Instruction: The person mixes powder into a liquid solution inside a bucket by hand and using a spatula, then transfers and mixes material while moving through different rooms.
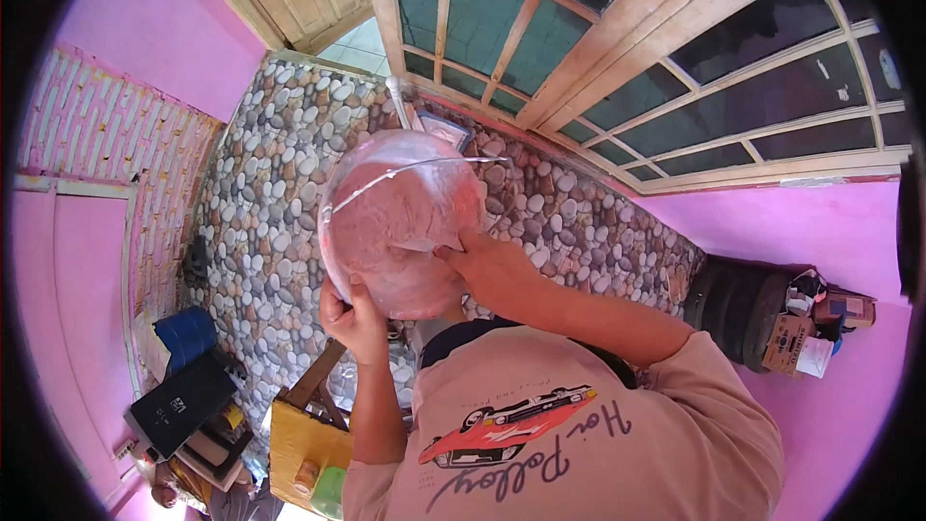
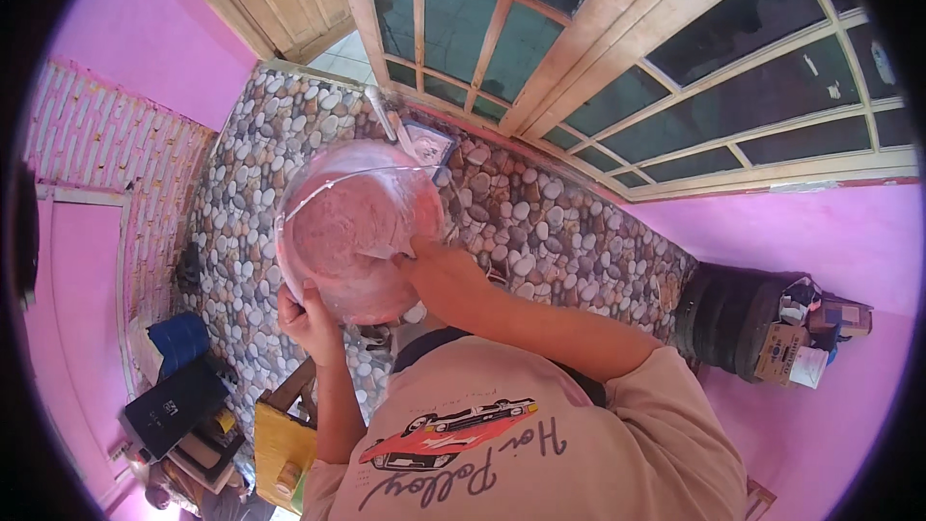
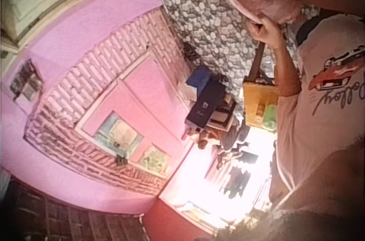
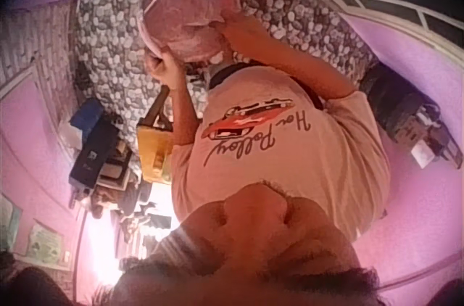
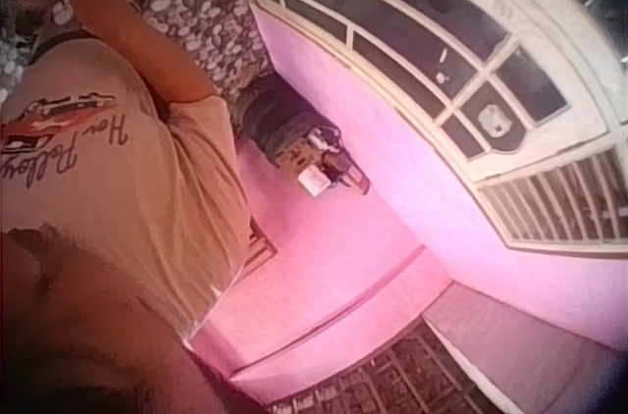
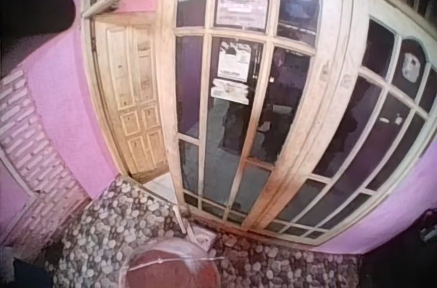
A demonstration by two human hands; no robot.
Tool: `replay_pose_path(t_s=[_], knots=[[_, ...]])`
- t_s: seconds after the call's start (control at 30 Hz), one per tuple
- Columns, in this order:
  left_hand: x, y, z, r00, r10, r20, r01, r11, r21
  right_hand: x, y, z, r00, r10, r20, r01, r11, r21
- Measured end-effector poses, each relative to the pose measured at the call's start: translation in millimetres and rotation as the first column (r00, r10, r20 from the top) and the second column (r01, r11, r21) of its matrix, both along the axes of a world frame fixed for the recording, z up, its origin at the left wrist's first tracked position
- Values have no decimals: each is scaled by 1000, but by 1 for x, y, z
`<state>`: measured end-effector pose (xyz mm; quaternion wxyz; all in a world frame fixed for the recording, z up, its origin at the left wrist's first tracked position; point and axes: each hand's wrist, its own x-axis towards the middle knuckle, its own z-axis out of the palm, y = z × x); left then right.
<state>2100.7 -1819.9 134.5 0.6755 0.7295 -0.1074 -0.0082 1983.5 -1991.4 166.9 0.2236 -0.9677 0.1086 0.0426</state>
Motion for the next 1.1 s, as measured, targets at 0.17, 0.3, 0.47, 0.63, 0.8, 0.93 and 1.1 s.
replay_pose_path(t_s=[0.17, 0.3, 0.47, 0.63, 0.8, 0.93, 1.1], knots=[[-30, -17, -11, 999, 7, -45, -7, 1000, 9, -31, -19, -21, 998, -50, -43, 53, 996, 76], [-60, -33, -29, 995, -28, -96, 39, 993, 114, -65, -39, -35, 993, -114, -9, 113, 975, 189], [-96, -57, -59, 964, -90, -249, 118, 988, 101, -105, -65, -70, 977, -208, -47, 213, 953, 216], [-116, -75, -95, 939, -125, -322, 174, 976, 128, -132, -91, -111, 959, -227, -172, 269, 921, 282], [-118, -105, -133, 878, -179, -444, 304, 925, 226, -147, -103, -163, 940, -266, -213, 314, 919, 241], [-116, -116, -204, 889, -258, -378, 393, 854, 340, -157, -108, -220, 920, -335, -203, 376, 900, 219], [-109, -130, -290, 854, -363, -371, 480, 827, 294, -153, -110, -278, 892, -375, -254, 422, 891, 168]])
